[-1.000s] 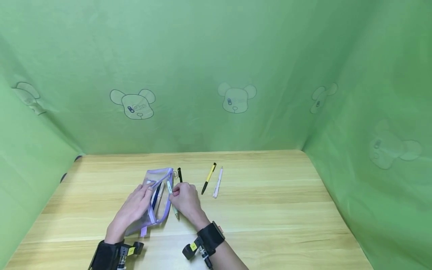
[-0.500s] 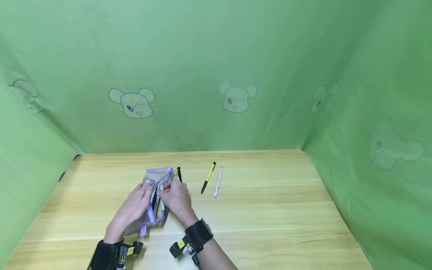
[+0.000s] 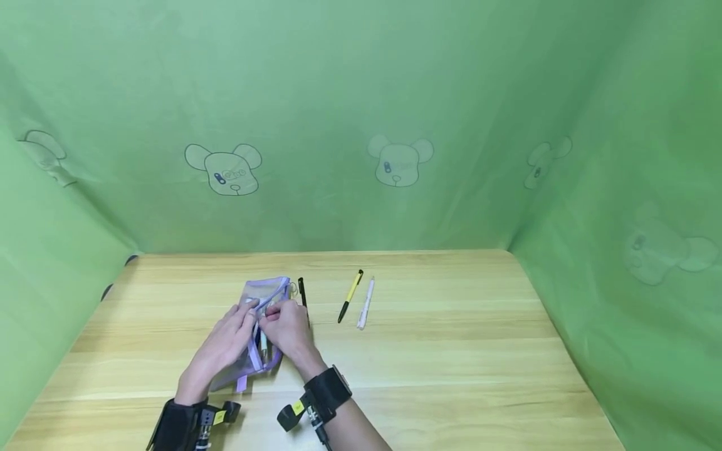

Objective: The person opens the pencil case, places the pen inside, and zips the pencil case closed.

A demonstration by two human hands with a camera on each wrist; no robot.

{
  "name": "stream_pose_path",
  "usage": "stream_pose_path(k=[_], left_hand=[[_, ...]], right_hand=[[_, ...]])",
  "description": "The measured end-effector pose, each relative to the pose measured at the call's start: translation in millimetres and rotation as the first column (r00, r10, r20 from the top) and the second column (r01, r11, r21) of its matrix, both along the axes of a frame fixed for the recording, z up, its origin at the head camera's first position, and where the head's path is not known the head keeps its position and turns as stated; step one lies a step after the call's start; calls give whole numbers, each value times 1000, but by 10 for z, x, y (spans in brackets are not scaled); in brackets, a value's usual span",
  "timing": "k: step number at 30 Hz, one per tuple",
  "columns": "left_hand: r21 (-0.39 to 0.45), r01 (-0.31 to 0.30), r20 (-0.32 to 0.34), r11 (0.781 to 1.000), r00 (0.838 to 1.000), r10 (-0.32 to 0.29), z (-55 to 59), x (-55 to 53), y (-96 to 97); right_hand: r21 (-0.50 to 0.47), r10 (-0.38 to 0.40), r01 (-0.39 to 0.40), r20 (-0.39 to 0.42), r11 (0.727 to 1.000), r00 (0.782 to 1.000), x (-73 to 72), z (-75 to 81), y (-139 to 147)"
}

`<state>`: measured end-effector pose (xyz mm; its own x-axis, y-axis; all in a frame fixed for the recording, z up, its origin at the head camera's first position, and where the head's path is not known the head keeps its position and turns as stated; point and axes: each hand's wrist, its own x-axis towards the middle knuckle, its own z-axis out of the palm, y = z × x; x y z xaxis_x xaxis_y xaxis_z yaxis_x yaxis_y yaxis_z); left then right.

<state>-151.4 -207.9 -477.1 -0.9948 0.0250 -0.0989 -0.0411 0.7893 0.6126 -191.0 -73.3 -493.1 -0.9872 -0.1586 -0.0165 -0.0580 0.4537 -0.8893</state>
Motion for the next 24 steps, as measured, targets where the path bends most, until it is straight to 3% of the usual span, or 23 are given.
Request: stream_pose_path(k=[5,8,18,24], left_hand=[[1,5,-6,1000,1000,-5,-9,1,-3],[-2,8,-8,1000,1000,-8,-11,-4,-6],[-10,5,10,1000,1000,-4,-6,-9,-2],[-15,6,10,1000,1000,-6,-5,2,6]], right_hand=[[-173,47,-32,85,984,995,15,-22,-10],[-183,43,-27,89,983,995,3,-8,59],[9,34,-34,-29,999,999,-46,118,585],[58,-72,78,-101,995,992,-153,186,1072]])
